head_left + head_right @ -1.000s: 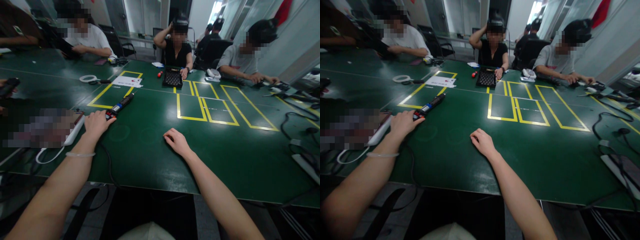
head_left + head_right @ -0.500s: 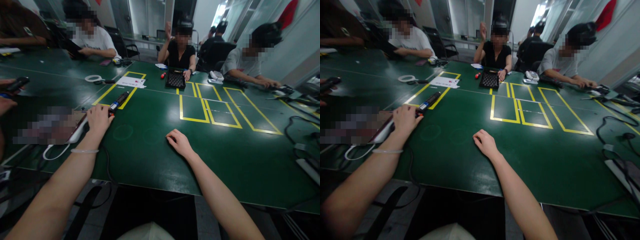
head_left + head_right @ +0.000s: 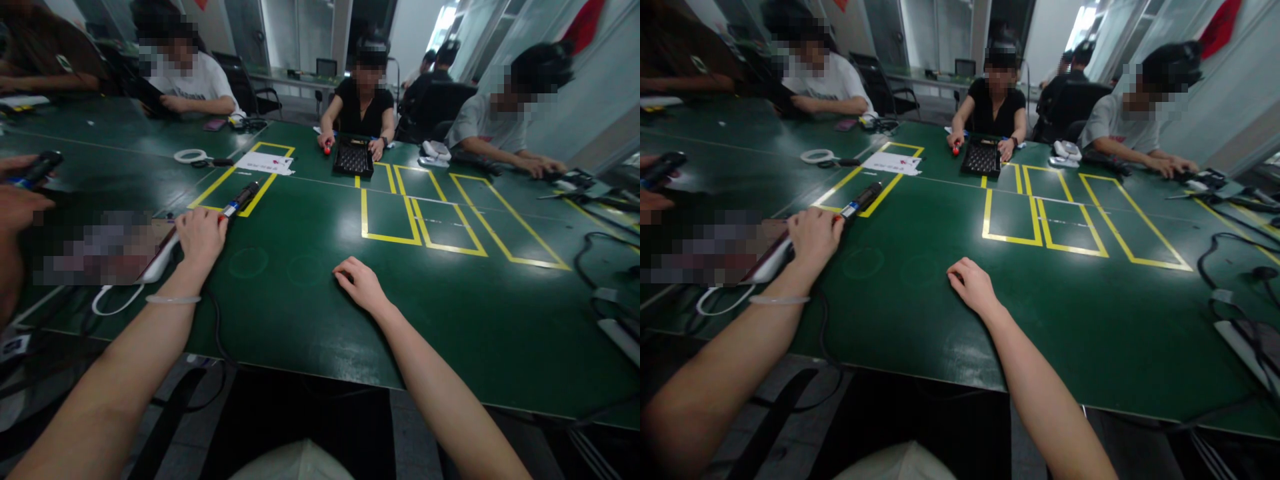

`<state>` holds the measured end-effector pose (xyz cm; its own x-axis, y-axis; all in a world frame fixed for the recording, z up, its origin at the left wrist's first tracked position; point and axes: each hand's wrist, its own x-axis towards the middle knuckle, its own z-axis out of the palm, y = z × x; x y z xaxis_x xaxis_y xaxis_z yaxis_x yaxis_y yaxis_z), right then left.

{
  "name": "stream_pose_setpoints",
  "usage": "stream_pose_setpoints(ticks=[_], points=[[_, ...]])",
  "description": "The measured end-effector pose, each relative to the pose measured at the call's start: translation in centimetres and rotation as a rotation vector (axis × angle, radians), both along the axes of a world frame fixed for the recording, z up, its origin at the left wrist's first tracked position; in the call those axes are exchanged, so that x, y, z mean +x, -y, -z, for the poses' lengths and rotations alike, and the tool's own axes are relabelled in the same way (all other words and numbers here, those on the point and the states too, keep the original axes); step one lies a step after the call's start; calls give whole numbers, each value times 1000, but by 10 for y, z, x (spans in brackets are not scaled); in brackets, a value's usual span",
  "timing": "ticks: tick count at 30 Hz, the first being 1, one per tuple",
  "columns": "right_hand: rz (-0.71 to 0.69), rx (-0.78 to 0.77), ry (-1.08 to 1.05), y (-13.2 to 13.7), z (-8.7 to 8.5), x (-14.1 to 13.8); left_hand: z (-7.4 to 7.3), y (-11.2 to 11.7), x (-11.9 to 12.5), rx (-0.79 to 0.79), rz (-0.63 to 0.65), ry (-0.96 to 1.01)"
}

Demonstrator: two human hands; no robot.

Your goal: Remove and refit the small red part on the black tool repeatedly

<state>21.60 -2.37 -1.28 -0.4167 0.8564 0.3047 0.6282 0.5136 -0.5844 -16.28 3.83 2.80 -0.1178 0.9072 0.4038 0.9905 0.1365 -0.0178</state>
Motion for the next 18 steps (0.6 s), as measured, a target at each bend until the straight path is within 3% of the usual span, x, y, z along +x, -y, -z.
stream_pose_setpoints(ticks=[2, 5, 10, 14, 18], points=[[-5, -2, -2, 0, 0, 0, 0, -2, 5, 10, 65, 162], [-10, -17, -23, -1, -1, -2, -1, -5, 26, -56, 218, 568], [-29, -70, -153, 0, -1, -4, -6, 9, 90, -309, 525, 1097], [-38, -187, -329, 2, -1, -7, -9, 26, 137, -486, 669, 1256], [-36, -294, -514, 4, 0, -10, -5, 38, 159, -578, 760, 1226]])
